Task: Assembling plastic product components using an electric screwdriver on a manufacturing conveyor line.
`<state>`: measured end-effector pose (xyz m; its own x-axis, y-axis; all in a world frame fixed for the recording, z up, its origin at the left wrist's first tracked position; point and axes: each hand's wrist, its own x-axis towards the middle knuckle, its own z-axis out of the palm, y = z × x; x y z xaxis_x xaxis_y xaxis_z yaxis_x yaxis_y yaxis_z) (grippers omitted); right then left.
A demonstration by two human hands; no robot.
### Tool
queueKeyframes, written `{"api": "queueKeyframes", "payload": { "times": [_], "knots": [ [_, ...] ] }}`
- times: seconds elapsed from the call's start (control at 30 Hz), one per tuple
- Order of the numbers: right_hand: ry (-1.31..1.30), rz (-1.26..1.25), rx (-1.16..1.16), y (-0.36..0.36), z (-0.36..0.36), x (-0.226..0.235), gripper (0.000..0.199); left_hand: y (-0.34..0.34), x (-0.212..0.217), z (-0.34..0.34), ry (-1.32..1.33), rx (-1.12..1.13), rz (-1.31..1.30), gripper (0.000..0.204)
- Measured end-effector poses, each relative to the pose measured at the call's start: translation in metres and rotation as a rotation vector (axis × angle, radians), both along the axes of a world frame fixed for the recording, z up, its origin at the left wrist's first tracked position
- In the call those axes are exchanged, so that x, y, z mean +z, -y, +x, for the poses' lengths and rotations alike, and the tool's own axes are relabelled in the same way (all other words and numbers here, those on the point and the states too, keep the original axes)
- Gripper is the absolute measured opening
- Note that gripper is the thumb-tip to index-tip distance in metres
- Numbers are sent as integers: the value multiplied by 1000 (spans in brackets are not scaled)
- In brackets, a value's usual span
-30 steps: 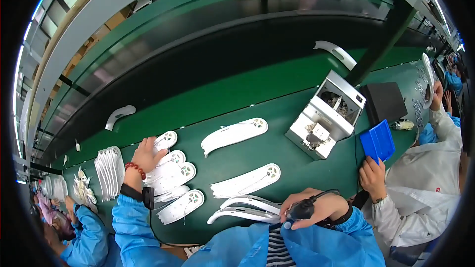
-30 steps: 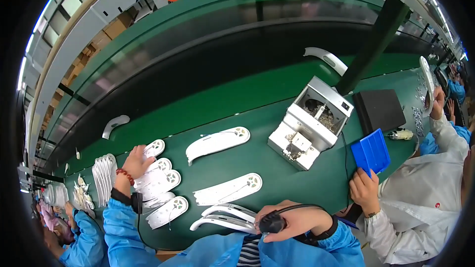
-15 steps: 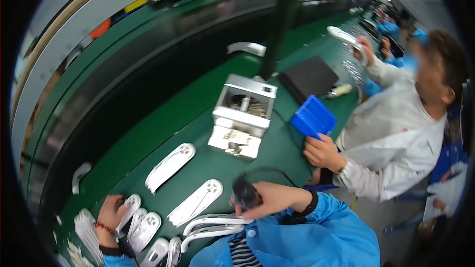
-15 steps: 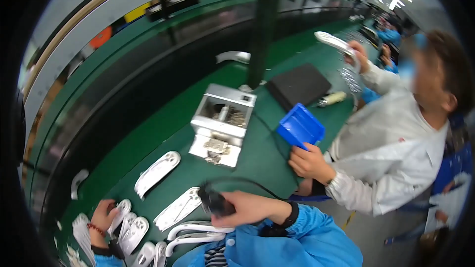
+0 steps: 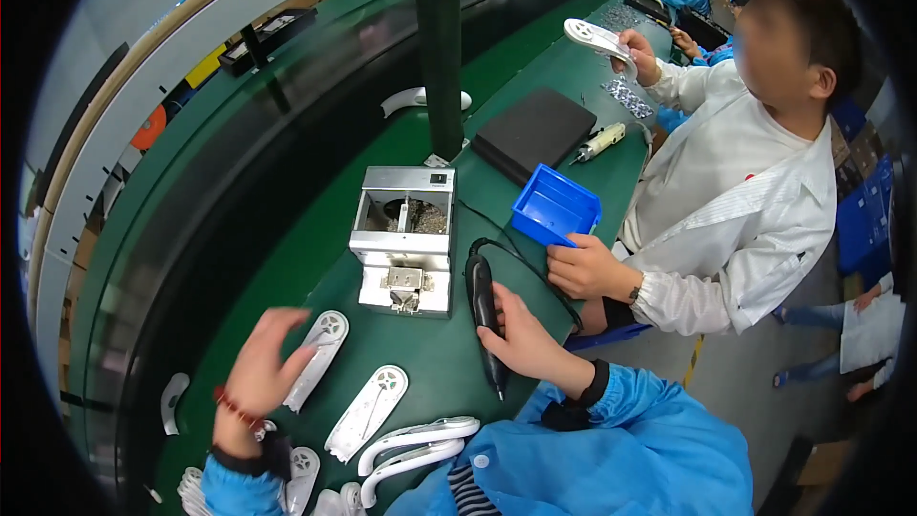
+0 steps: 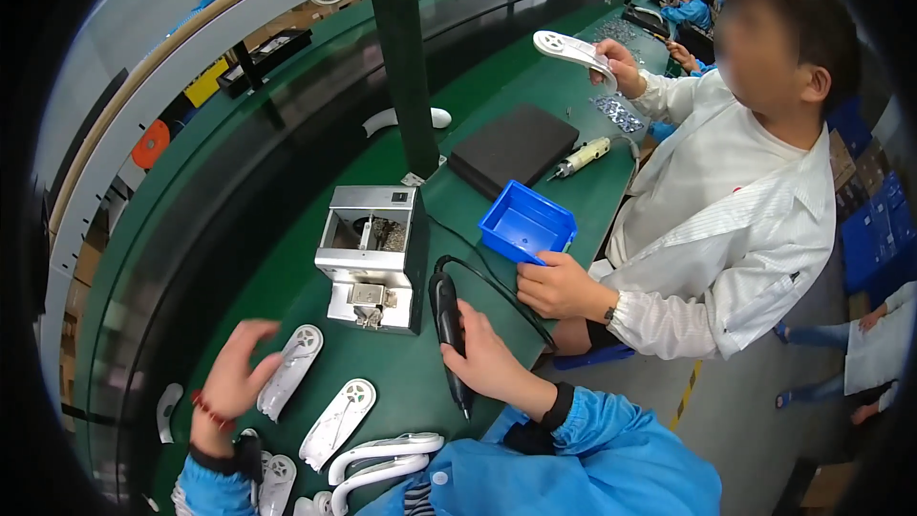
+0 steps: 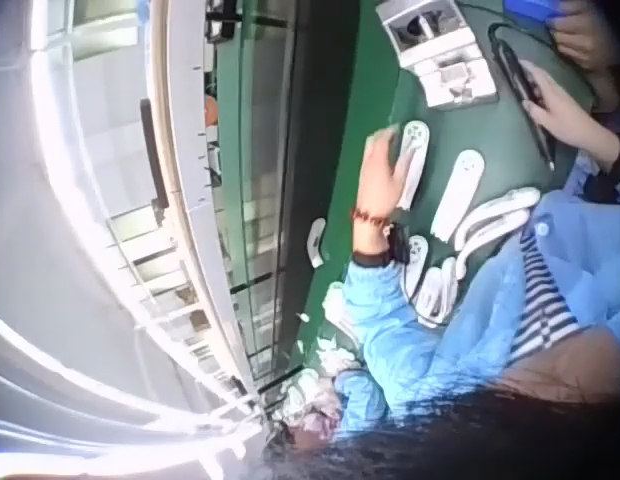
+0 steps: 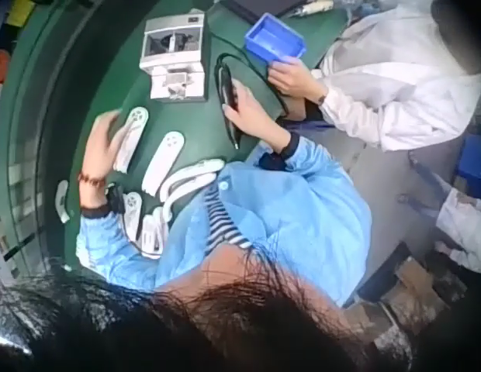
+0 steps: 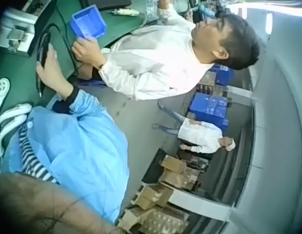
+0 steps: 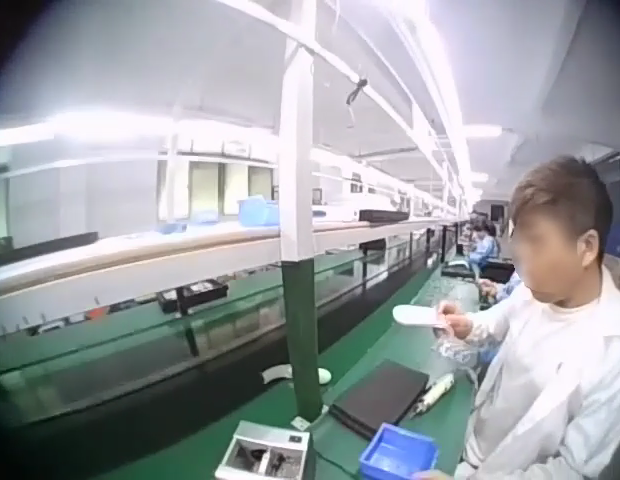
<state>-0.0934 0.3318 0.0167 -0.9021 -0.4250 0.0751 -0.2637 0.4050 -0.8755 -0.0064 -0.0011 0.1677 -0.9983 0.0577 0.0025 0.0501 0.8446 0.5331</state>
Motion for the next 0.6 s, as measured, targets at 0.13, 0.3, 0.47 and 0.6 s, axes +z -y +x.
{"api": "queueKeyframes", "payload": {
  "times": [0.13, 0.3, 0.47, 0.6],
  "knots": [
    [-24, 566, 101, 2, 6, 50, 73, -29, -60, -78, -71, 176, 334, 44],
    [-280, 47, 27, 11, -24, 72, 44, -47, -90, -128, 68, 532, 1185, 43],
    [539, -605, -189, 82, -79, 3, 50, -22, -150, -162, 264, 696, 1345, 31],
    [539, -734, -476, 114, -84, -25, 48, -25, -168, -160, 188, 668, 1101, 33]
  ]
}}
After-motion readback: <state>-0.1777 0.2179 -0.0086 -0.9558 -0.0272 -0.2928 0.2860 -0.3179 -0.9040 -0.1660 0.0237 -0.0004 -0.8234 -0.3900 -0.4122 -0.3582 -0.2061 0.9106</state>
